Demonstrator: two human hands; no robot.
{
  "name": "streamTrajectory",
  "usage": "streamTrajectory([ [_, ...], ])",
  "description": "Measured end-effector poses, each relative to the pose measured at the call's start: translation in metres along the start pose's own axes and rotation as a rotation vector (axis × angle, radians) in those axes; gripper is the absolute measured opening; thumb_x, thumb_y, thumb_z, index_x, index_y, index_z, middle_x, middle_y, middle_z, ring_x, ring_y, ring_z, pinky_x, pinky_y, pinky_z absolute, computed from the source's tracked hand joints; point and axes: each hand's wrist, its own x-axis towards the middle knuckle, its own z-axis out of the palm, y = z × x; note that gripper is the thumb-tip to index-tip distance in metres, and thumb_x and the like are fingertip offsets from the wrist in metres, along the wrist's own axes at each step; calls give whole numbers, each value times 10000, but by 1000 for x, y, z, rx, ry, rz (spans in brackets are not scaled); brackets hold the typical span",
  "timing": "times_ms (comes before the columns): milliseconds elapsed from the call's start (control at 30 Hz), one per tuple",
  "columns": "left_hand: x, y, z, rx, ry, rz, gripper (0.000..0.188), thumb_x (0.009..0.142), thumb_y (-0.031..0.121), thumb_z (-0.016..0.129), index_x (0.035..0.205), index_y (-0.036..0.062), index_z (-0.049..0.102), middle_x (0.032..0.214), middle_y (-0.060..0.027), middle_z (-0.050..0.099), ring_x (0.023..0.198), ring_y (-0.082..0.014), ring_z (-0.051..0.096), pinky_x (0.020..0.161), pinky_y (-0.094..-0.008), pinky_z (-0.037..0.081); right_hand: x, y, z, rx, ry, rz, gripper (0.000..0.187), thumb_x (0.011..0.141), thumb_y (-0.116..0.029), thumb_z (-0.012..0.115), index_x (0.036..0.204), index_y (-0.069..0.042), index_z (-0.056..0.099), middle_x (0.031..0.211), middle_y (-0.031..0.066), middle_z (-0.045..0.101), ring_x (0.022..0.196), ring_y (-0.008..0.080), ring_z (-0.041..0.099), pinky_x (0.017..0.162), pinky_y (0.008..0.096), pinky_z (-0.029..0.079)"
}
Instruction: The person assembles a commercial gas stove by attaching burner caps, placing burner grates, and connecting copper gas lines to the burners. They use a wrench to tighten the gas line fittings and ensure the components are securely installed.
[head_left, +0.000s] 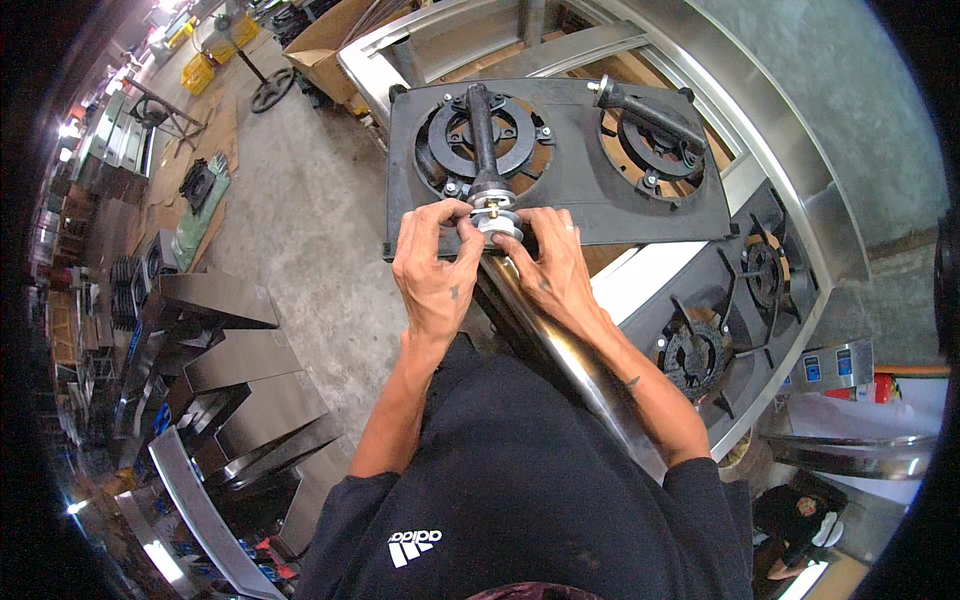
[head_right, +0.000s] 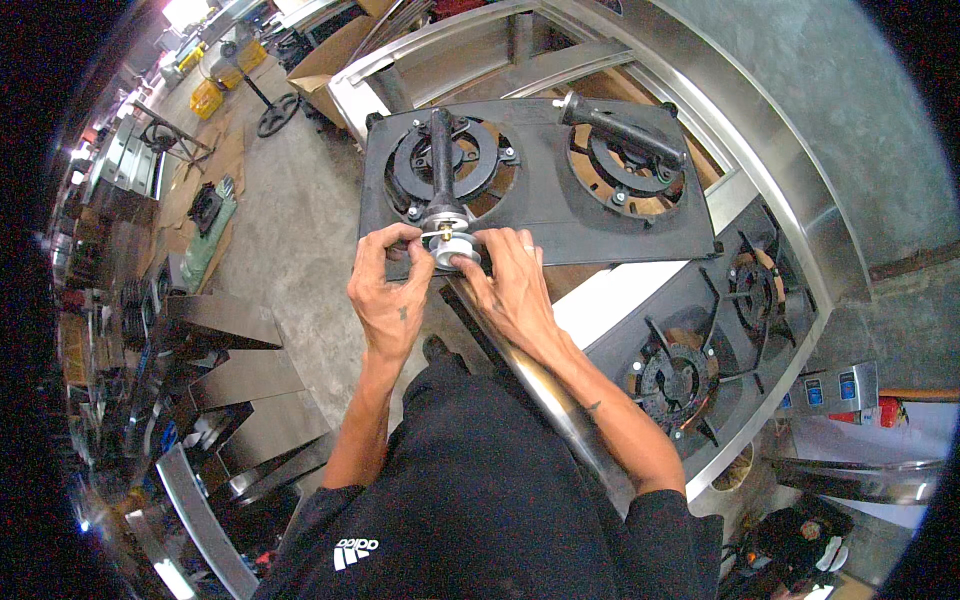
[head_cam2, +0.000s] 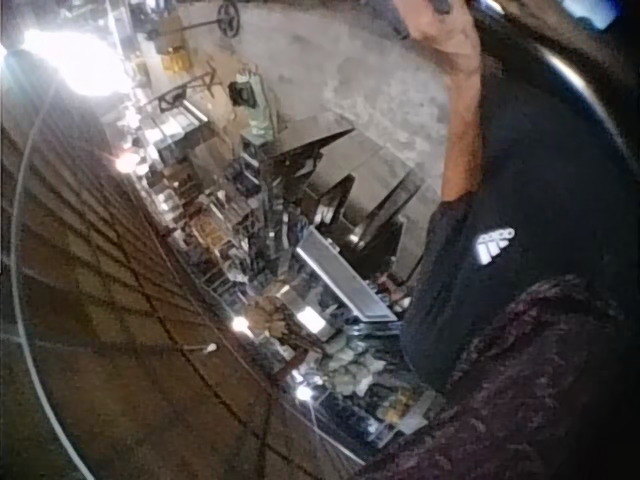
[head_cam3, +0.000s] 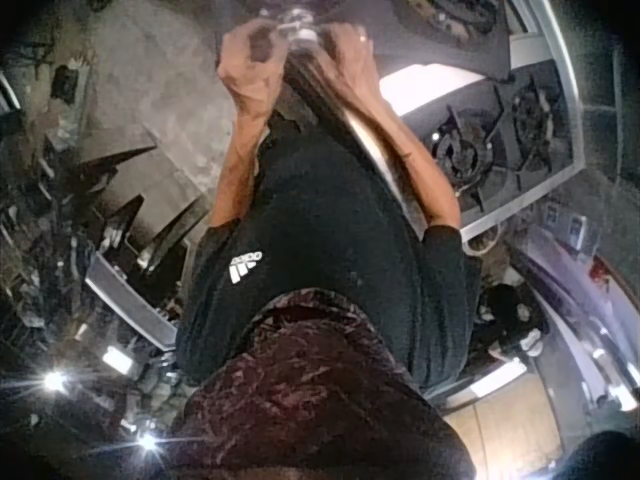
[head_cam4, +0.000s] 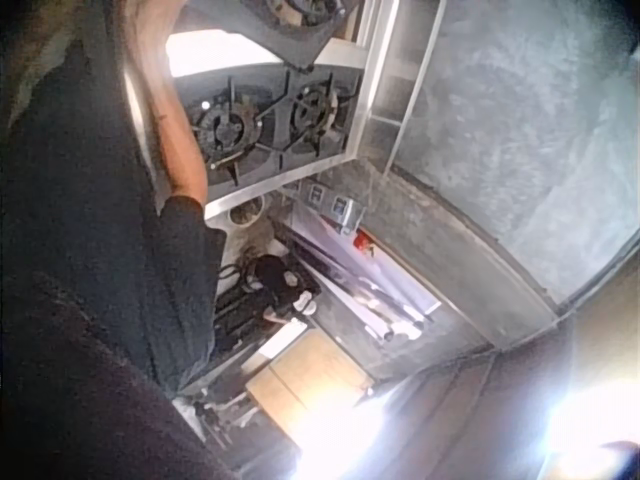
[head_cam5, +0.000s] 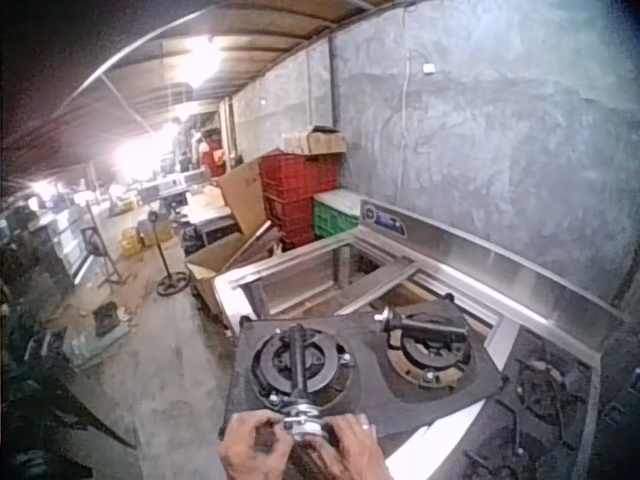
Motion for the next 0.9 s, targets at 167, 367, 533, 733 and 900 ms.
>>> streamTrajectory([
  [167, 3, -8, 0, 82, -43, 153, 234, 845, -70, 731, 1062, 18, 724, 988, -107, 726, 908, -286, 685, 813, -385, 545, 1, 1, 0, -10, 5, -9, 334, 968, -257, 742, 1166, -6, 643, 1081, 172, 638, 1019, 371, 561, 885, 482, 425],
  [367, -3, -5, 6, -29, -79, -6, 203, 879, -45, 734, 1073, 14, 729, 991, -115, 741, 897, -269, 688, 808, -374, 546, 1, 2, 2, -25, 0, -20, 315, 961, -236, 741, 1173, -23, 647, 1086, 163, 638, 1016, 366, 559, 872, 488, 412],
  [533, -6, 0, 7, -65, -83, -108, 174, 905, -20, 736, 1076, 11, 729, 988, -112, 748, 877, -241, 685, 796, -361, 547, 1, 2, 4, -54, 10, -48, 314, 954, -232, 742, 1176, -29, 651, 1083, 154, 643, 1013, 357, 563, 870, 482, 404],
  [733, -7, 0, 9, -58, -77, -131, 161, 930, 6, 739, 1091, 18, 735, 999, -90, 760, 890, -194, 719, 840, -338, 570, 3, 1, 4, -42, 17, -50, 304, 963, -208, 748, 1189, -22, 667, 1101, 156, 665, 1016, 345, 583, 878, 475, 417],
  [900, -11, 3, 12, -52, -51, -157, 156, 950, 28, 731, 1105, 20, 749, 1018, -97, 771, 900, -197, 725, 850, -341, 570, 3, 0, 5, -65, 10, -42, 313, 968, -242, 741, 1182, -29, 661, 1072, 155, 655, 1007, 350, 572, 863, 473, 401],
])
